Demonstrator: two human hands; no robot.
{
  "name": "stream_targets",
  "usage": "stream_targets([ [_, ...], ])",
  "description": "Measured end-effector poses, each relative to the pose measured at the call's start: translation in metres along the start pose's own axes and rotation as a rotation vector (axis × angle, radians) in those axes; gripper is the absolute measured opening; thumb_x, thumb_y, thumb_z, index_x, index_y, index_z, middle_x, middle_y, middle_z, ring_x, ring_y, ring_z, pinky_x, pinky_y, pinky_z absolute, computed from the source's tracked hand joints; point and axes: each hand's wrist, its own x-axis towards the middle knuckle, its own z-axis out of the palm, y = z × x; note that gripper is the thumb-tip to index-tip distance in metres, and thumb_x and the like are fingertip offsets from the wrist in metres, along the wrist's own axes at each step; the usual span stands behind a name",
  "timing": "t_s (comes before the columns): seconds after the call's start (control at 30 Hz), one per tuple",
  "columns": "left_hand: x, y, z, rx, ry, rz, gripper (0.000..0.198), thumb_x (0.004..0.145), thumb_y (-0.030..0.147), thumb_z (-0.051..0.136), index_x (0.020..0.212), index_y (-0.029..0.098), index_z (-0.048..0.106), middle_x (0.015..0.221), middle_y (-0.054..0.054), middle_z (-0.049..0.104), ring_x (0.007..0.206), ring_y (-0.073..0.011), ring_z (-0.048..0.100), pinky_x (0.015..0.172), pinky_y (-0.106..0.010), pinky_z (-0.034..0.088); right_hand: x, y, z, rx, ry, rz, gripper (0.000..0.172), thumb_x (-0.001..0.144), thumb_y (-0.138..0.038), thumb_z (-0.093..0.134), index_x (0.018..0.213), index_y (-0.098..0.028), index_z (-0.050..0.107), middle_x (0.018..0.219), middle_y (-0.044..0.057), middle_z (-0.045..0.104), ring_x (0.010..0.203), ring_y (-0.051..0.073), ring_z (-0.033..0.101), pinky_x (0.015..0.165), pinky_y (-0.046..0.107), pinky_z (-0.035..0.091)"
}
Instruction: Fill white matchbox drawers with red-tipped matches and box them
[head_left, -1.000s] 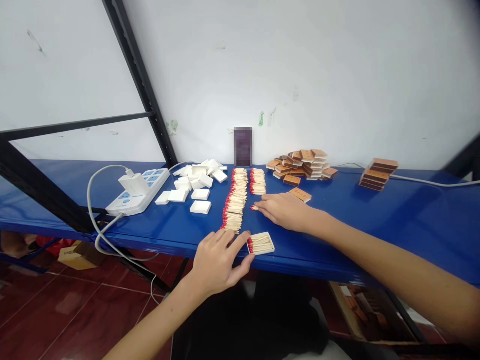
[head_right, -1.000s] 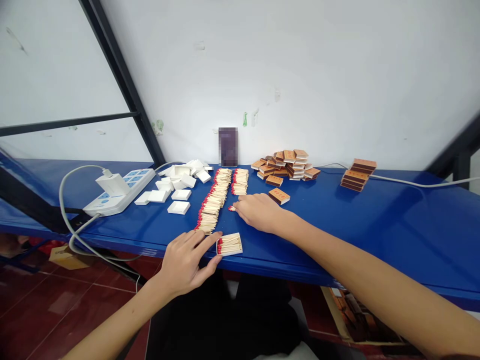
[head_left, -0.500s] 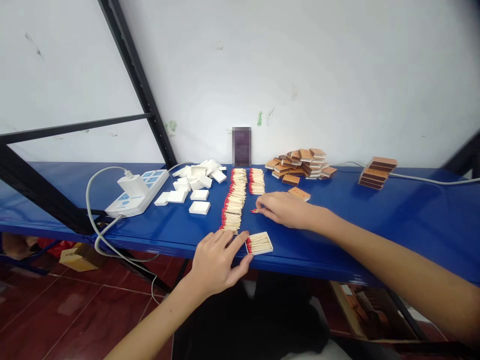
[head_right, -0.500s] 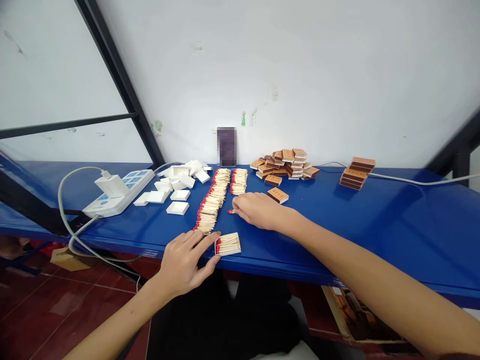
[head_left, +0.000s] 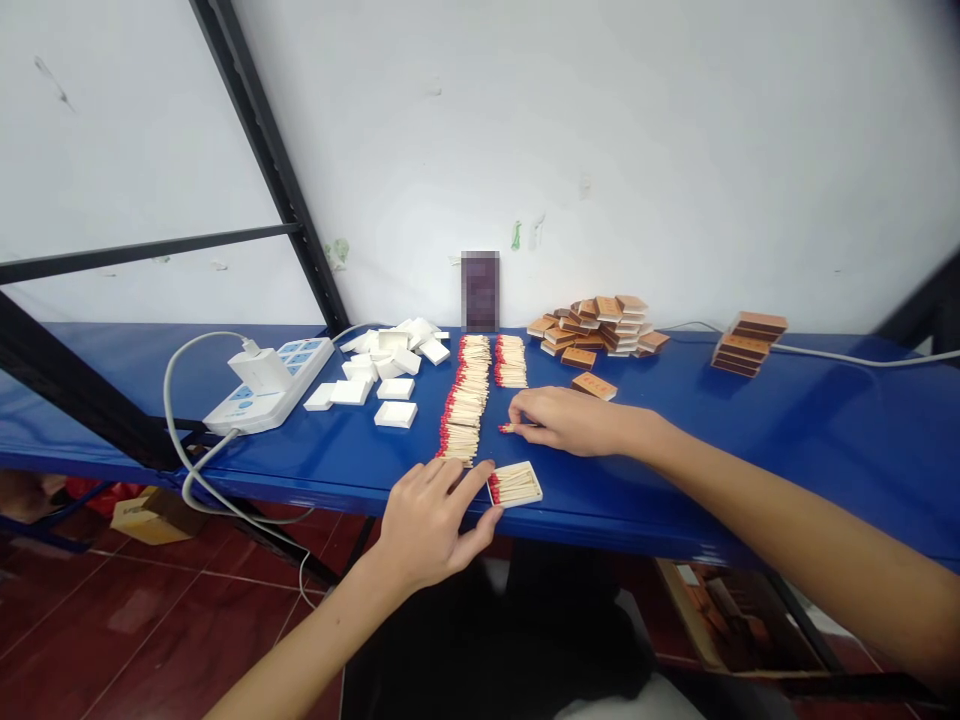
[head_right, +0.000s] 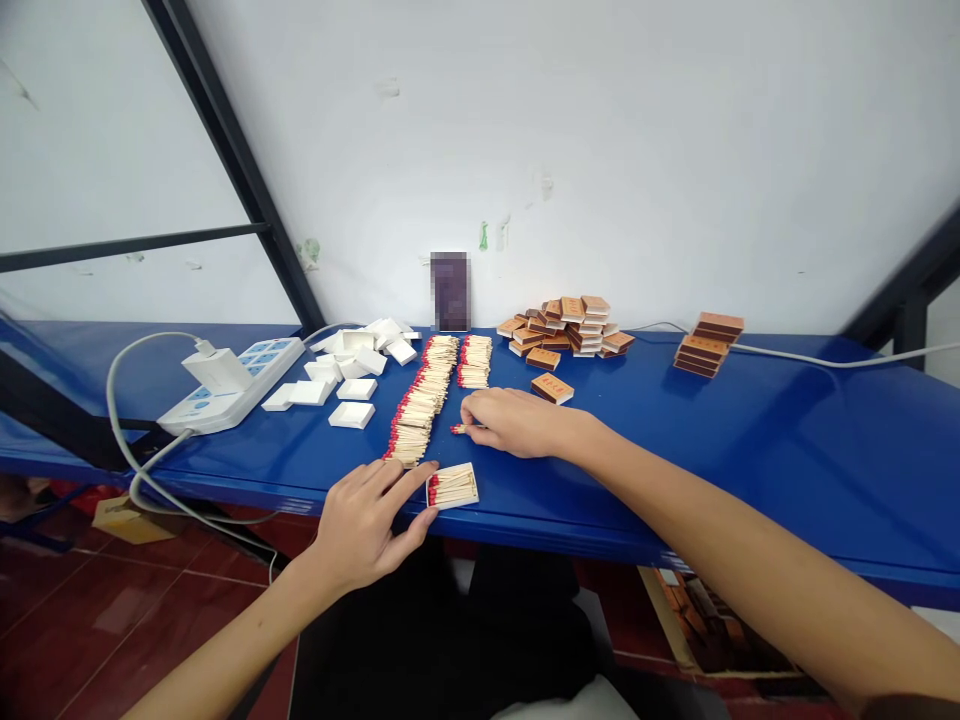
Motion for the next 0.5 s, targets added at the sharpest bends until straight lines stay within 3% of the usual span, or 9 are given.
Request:
stream_targets([
  [0.13,0.0,0.0,0.0,-0.003,0.001,0.005,0.035,0.094,0.04,0.051,0.121,0.019,0.061,0.094,-0.006,0.068,0.081,-0.0225,0.064,0.067,-0.035,0.045,-0.002,-0.007,-0.007,0.12,0.027,-0.05,0.024,0.096,-0.039,0.051,0.093,-0.017,0.062,0.075,0.0,0.057,0.066,0.013,0.047,0.061,0.025,0.033],
  [0.2,0.001,0.0,0.001,-0.005,-0.001,0.002,0.035,0.094,0.04,0.052,0.12,0.019,0.061,0.094,-0.006,0.068,0.081,-0.0226,0.064,0.066,-0.035,0.045,-0.005,-0.013,-0.012,0.245,-0.026,-0.074,0.03,0.096,-0.044,0.051,0.09,-0.017,0.063,0.066,-0.004,0.046,0.058,0.011,0.039,0.056,0.024,0.03],
  [0.33,0.002,-0.001,0.001,-0.005,-0.006,-0.001,0.035,0.094,0.041,0.052,0.119,0.019,0.061,0.092,-0.006,0.067,0.079,-0.0228,0.063,0.065,-0.035,0.043,-0.01,-0.024,-0.016,0.443,-0.174,-0.124,0.031,0.093,-0.044,0.054,0.091,-0.015,0.064,0.064,-0.006,0.041,0.055,0.008,0.034,0.052,0.022,0.029],
  [0.5,0.002,0.0,-0.001,0.0,-0.008,-0.002,0.035,0.095,0.041,0.05,0.119,0.018,0.062,0.091,-0.006,0.067,0.078,-0.0228,0.063,0.065,-0.035,0.043,-0.009,-0.026,-0.01,0.449,-0.192,-0.157,0.021,0.089,-0.034,0.059,0.087,-0.014,0.065,0.064,-0.006,0.04,0.055,0.007,0.036,0.053,0.021,0.031],
])
